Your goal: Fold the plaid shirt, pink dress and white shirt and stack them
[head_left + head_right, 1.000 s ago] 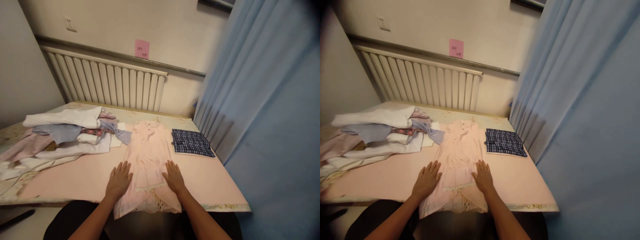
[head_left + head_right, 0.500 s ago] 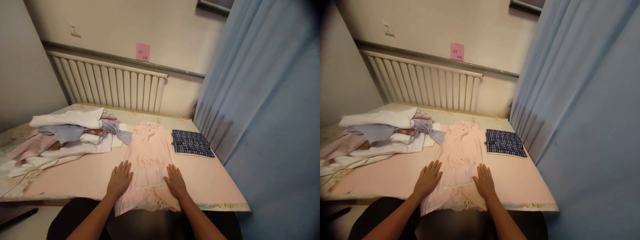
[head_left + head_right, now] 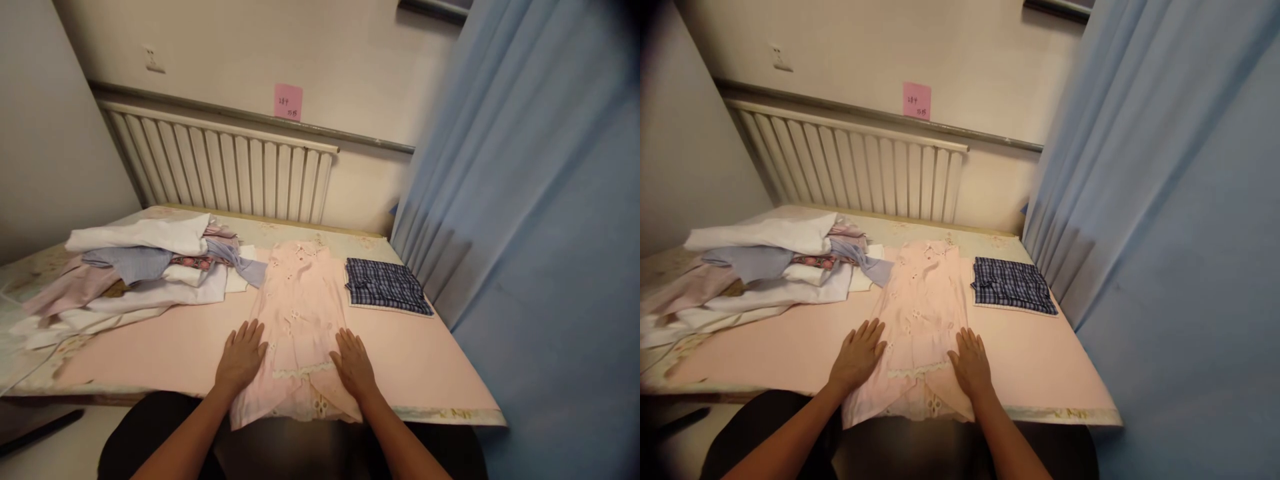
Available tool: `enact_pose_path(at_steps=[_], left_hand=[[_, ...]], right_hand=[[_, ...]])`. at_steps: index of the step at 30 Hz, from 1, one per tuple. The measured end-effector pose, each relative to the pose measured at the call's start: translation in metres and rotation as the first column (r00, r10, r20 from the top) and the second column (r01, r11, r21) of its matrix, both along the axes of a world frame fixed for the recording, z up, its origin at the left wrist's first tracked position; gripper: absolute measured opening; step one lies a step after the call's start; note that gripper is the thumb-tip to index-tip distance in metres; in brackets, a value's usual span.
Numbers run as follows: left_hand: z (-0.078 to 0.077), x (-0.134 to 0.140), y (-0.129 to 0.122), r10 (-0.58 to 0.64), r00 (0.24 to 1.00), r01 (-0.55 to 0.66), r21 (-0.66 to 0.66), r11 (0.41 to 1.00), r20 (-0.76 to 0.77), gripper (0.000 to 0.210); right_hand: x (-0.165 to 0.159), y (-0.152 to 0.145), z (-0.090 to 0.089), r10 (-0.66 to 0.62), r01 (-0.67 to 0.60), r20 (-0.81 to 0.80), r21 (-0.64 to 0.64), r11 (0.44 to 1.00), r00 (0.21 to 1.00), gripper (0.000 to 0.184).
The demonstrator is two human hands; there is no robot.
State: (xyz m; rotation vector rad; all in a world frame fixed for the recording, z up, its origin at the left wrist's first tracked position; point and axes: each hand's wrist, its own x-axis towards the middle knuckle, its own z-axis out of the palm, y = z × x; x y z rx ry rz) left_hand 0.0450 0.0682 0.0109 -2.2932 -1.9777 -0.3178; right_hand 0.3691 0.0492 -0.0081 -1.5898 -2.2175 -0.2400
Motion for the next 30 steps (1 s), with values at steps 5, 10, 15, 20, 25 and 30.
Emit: enact_pose_path(at_steps=[5,10,15,20,25,30], left_hand=[[-0.004,-0.001,0.002,0.000,1.000,0.000,-0.001,1.000,0.016,0.054],[-0.007,-0.002,0.003,-0.004,1.000,0.003,0.019,1.000,0.019,0.054],[-0.005,-0.001,0.002,-0.006,0.999,0.006,0.012,1.000,0.039,0.053],[-0.001,0.001,-0.001,-0.003,1.000,0.003,0.028,1.000,0.011,0.053],[0.001,0.001,-0.003,-0.008,1.000,0.008,0.034,0.999,0.007,0.052],[0.003,0.002,-0.004,0.000,0.999,0.000,0.009,1.000,0.033,0.052]], right_hand=[[-0.001,-0.002,0.002,-0.004,0.004,-0.001,-0.023,1.000,1.000,0.043],[0.003,0.001,0.004,-0.004,-0.002,-0.084,-0.063,0.998,0.996,0.041],[-0.001,0.004,0.014,-0.054,0.040,-0.209,-0.067,0.997,0.976,0.043],[-0.041,-0.005,0.028,0.159,-0.172,-0.197,-0.047,0.984,0.967,0.046],[-0.069,-0.016,0.026,0.274,-0.302,-0.200,-0.124,0.945,0.941,0.052],[-0.068,-0.021,0.020,0.278,-0.303,-0.217,-0.088,0.949,0.936,0.053]])
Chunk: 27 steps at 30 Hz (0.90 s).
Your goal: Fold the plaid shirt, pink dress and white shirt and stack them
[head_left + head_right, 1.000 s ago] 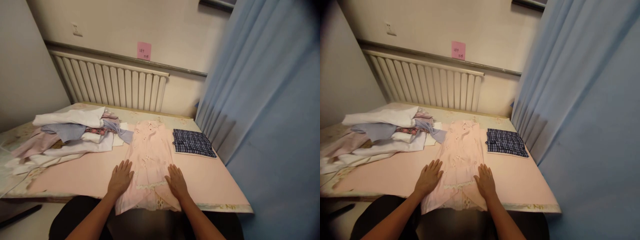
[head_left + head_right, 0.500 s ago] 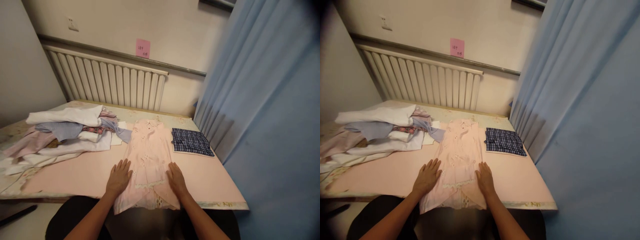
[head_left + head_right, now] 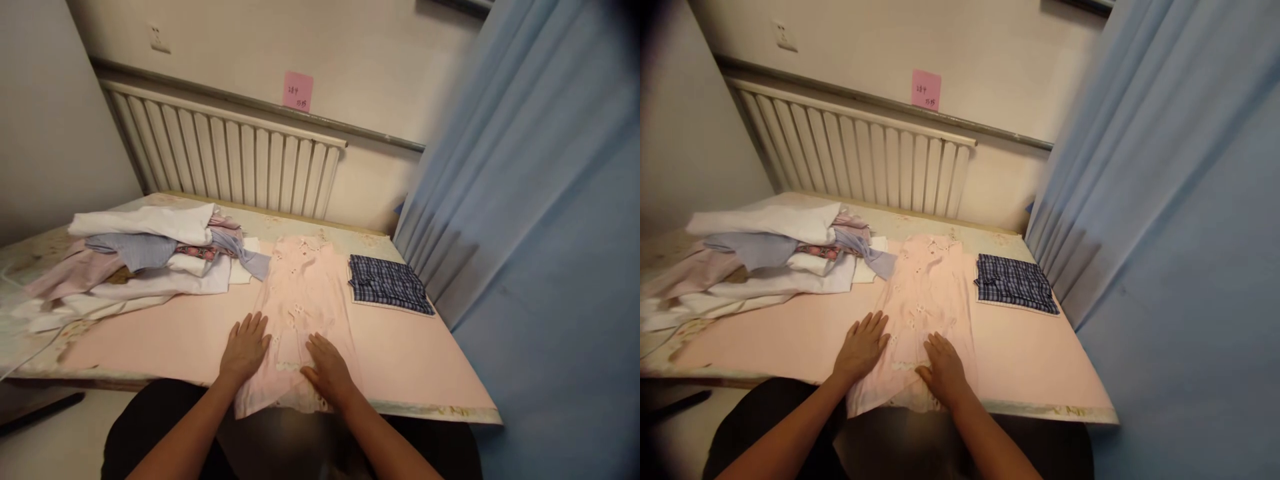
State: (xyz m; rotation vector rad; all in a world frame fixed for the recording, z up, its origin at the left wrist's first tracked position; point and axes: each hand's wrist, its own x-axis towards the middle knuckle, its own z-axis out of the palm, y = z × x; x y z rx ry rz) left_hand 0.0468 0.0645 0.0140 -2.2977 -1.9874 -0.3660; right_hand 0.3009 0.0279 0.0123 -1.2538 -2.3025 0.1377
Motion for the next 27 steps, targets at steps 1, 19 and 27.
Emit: enact_pose_path(at_steps=[1,19,27], left_hand=[[0.000,0.000,0.000,0.002,1.000,-0.002,-0.001,1.000,0.005,0.052],[-0.004,-0.001,0.002,-0.001,0.999,0.001,0.001,1.000,0.047,0.052],[-0.003,-0.001,0.001,0.004,0.999,-0.004,0.011,1.000,0.045,0.051]], right_hand=[[0.000,-0.001,0.000,-0.006,0.006,0.001,0.004,1.000,1.000,0.053],[-0.033,-0.009,0.000,-0.259,0.258,0.039,0.025,0.966,0.965,0.031],[-0.032,-0.002,0.014,-0.312,0.313,0.022,-0.086,0.946,0.950,0.030]])
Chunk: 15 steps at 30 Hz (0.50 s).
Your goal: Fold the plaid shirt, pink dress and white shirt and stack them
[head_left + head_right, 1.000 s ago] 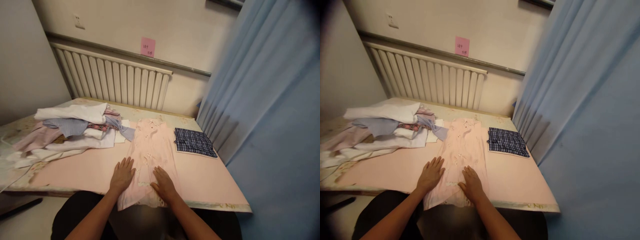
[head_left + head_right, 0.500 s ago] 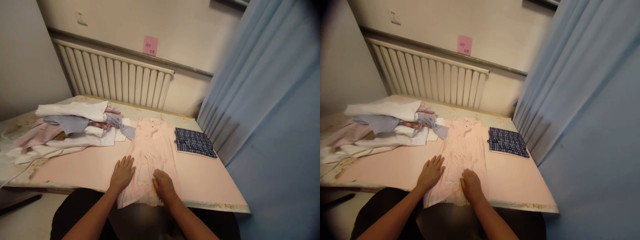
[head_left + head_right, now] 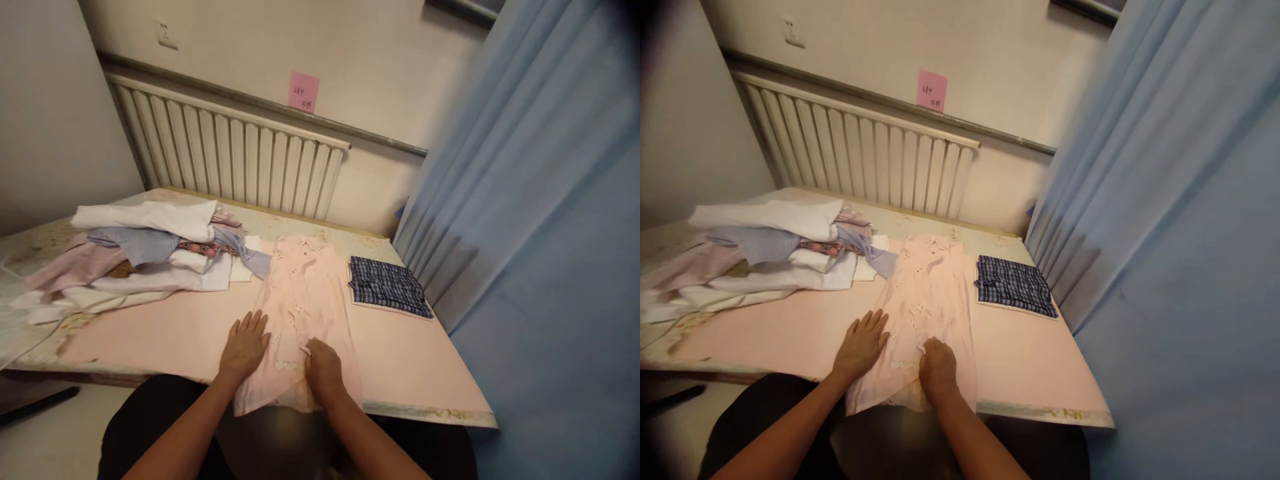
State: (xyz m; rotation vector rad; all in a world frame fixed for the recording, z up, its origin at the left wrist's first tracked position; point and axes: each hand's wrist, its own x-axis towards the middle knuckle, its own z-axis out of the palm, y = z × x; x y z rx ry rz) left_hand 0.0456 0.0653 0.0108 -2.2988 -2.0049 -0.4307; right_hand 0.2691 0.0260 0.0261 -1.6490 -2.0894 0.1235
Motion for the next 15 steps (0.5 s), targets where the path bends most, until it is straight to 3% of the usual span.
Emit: enact_pose_path(at_steps=[5,11,15], left_hand=[[0.002,0.000,-0.001,-0.006,1.000,0.006,0.009,1.000,-0.008,0.051],[0.000,0.000,-0.002,-0.009,1.000,0.009,0.033,0.999,0.006,0.050],[-0.001,-0.001,-0.001,-0.008,1.000,0.008,0.024,1.000,0.006,0.050]], right_hand=[[0.022,0.028,0.032,-0.138,0.119,-0.225,-0.095,0.988,0.965,0.029],[0.053,0.090,0.072,-0.236,0.234,-0.236,-0.041,0.971,0.942,0.031],[0.070,0.136,0.087,-0.322,0.323,-0.216,-0.034,0.946,0.922,0.031]])
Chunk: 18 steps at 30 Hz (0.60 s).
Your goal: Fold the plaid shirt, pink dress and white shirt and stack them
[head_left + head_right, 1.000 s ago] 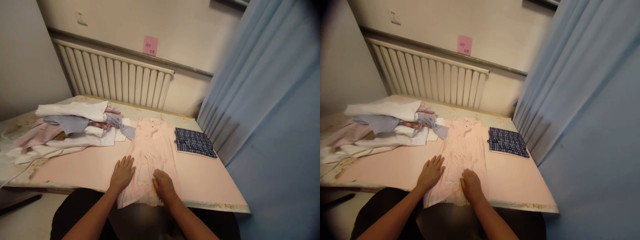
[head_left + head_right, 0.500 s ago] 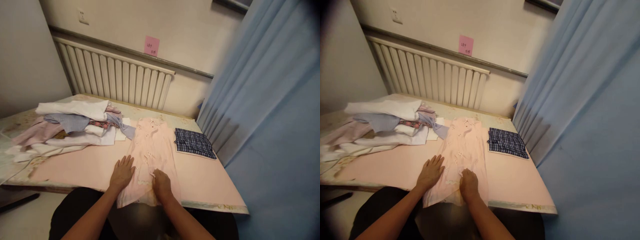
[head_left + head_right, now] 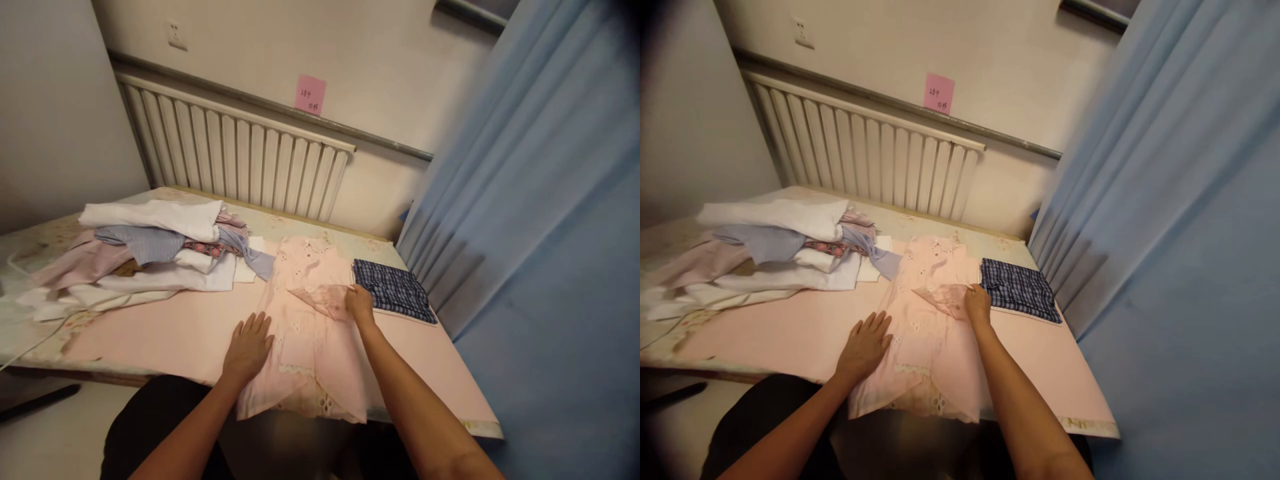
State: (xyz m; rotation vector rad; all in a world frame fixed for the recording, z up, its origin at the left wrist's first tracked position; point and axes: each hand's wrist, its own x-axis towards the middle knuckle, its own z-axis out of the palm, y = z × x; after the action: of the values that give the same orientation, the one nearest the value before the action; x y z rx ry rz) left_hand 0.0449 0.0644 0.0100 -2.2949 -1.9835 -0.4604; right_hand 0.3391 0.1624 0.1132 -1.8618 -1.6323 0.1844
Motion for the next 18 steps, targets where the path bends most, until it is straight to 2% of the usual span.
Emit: enact_pose_path(at_steps=[4,7,9,12,15,16,18], left_hand=[[-0.001,0.000,0.001,0.007,1.000,-0.007,-0.003,1.000,-0.007,0.050],[-0.002,0.000,0.001,0.009,1.000,-0.009,0.010,1.000,-0.009,0.050],[-0.002,0.000,0.000,0.005,1.000,-0.005,0.029,1.000,-0.014,0.049],[-0.002,0.000,-0.001,-0.002,1.000,0.003,0.049,0.999,-0.020,0.048],[-0.001,0.000,-0.001,-0.004,1.000,0.005,0.061,0.998,-0.022,0.048],[-0.001,0.000,-0.001,-0.003,1.000,0.005,0.062,0.998,-0.023,0.048],[0.000,0.000,-0.002,-0.004,1.000,0.005,0.059,0.998,-0.024,0.048]], right_hand=[[0.010,0.021,0.001,-0.048,0.048,0.028,0.023,0.999,0.998,0.033],[0.006,0.010,-0.006,0.010,-0.017,0.070,0.094,0.995,0.998,0.041],[-0.004,-0.008,-0.014,0.093,-0.107,0.101,0.143,0.984,0.991,0.044],[-0.027,-0.045,-0.030,0.280,-0.300,0.141,0.149,0.942,0.949,0.035],[-0.052,-0.085,-0.054,0.470,-0.491,0.169,0.114,0.864,0.866,0.031],[-0.059,-0.097,-0.063,0.540,-0.565,0.190,0.117,0.816,0.820,0.032],[-0.071,-0.118,-0.079,0.596,-0.625,0.221,0.094,0.775,0.772,0.038]])
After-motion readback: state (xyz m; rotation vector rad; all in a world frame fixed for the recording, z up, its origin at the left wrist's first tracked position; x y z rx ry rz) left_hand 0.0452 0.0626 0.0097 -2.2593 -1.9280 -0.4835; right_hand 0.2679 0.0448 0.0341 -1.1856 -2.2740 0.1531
